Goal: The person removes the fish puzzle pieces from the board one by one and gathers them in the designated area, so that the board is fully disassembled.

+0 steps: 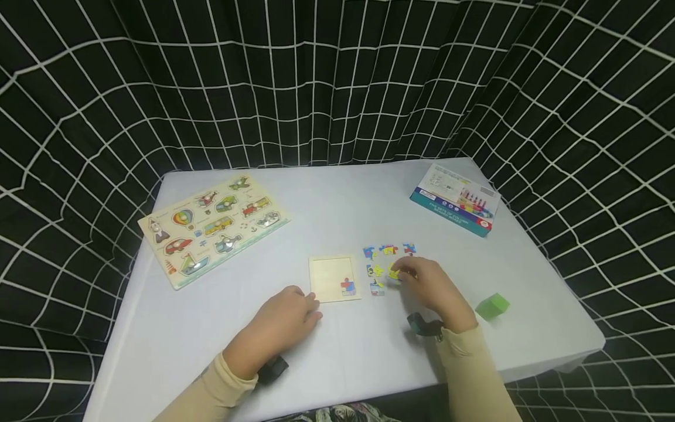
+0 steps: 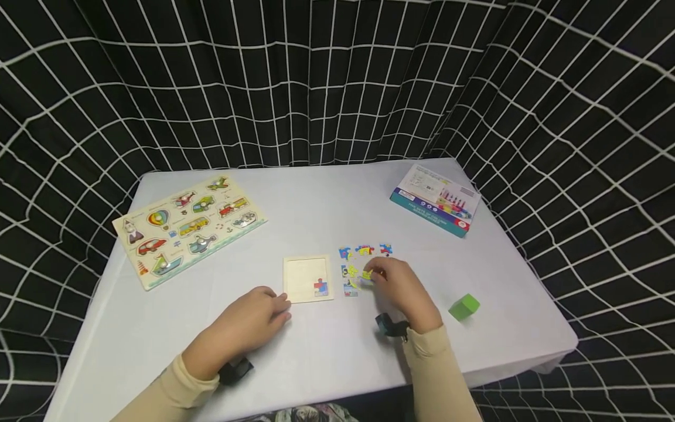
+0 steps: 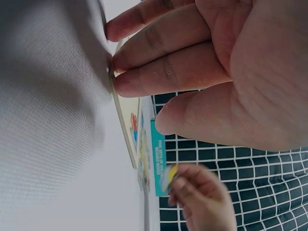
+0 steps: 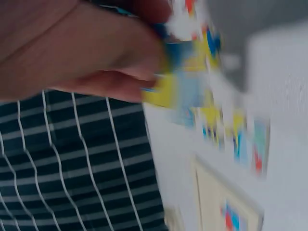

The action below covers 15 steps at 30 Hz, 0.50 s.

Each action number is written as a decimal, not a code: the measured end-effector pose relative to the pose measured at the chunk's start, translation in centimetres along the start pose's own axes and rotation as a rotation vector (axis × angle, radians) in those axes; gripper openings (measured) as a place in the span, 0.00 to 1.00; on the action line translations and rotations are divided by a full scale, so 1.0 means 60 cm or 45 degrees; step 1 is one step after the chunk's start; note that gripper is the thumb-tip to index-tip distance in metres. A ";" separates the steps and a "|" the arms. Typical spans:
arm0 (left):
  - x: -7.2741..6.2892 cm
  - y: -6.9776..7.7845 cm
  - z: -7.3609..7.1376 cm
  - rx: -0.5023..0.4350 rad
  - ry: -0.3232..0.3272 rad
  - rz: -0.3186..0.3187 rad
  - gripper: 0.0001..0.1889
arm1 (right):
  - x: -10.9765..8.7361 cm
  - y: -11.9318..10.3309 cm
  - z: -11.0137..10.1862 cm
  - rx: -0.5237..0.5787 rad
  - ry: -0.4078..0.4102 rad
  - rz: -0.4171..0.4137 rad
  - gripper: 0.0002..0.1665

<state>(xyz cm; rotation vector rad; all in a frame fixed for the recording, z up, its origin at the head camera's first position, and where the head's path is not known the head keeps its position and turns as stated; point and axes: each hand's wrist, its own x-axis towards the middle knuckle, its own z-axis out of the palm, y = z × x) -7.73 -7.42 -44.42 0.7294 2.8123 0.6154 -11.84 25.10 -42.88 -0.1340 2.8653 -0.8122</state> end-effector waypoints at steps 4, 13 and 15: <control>-0.002 -0.002 0.001 0.018 0.013 -0.015 0.18 | -0.006 0.023 -0.007 0.033 -0.158 0.111 0.11; -0.001 -0.003 0.006 0.014 0.028 0.001 0.17 | -0.002 0.033 0.019 0.003 -0.065 0.137 0.05; -0.001 -0.001 0.007 0.011 0.019 -0.002 0.17 | -0.003 0.029 0.019 -0.013 -0.040 0.135 0.08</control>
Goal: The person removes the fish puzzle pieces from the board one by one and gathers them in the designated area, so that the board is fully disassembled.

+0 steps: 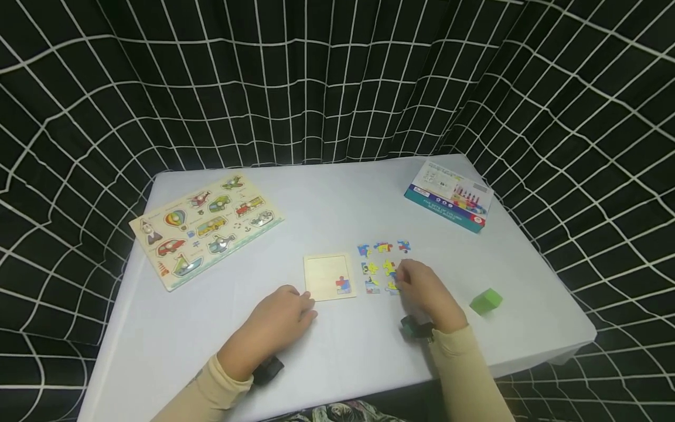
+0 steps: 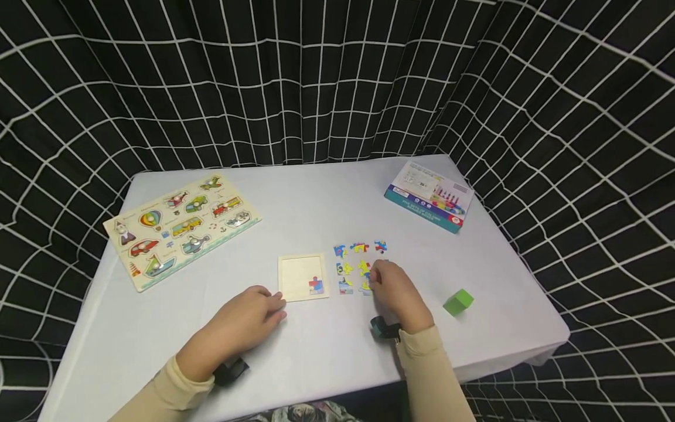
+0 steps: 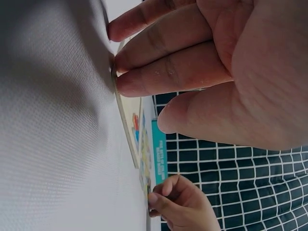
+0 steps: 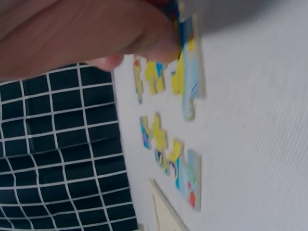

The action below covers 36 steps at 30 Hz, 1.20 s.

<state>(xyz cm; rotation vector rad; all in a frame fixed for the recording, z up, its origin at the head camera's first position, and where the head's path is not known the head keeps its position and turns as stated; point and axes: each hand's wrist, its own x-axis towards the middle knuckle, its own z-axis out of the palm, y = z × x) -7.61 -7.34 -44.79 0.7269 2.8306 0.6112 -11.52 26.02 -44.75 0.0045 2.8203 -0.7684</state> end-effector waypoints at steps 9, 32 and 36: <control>0.002 -0.002 0.001 0.005 0.004 -0.007 0.17 | 0.015 -0.091 0.035 -0.019 0.010 -0.331 0.13; 0.001 -0.004 0.008 -0.001 0.010 0.012 0.19 | 0.007 -0.126 0.099 -0.035 -0.009 -0.568 0.14; -0.001 -0.005 0.004 0.005 0.027 0.006 0.18 | -0.006 -0.118 0.104 0.000 0.099 -0.663 0.12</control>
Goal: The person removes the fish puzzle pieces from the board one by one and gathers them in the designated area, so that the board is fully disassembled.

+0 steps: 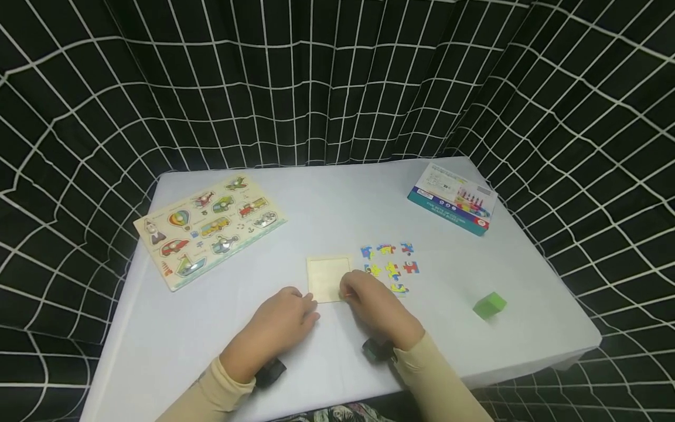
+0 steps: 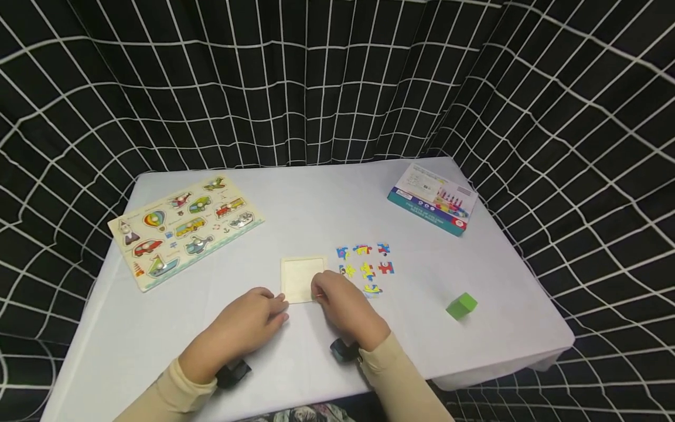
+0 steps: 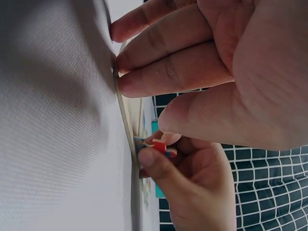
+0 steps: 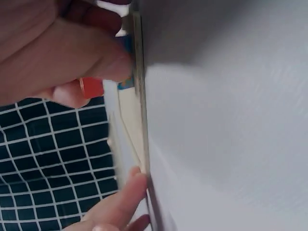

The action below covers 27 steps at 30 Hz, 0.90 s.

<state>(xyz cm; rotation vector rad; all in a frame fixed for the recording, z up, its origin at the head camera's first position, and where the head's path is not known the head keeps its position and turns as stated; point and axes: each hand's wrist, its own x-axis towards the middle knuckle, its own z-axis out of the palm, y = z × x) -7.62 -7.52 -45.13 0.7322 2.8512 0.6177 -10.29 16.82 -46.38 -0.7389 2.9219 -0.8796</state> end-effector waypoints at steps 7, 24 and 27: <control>-0.002 -0.001 -0.003 -0.018 0.018 -0.016 0.17 | -0.018 0.058 -0.090 0.050 0.100 0.295 0.07; -0.007 -0.005 -0.013 -0.028 0.014 -0.049 0.17 | -0.069 0.157 -0.139 0.002 -0.074 0.711 0.14; -0.007 -0.004 -0.014 -0.027 0.015 -0.051 0.17 | -0.071 0.155 -0.137 -0.004 -0.070 0.716 0.15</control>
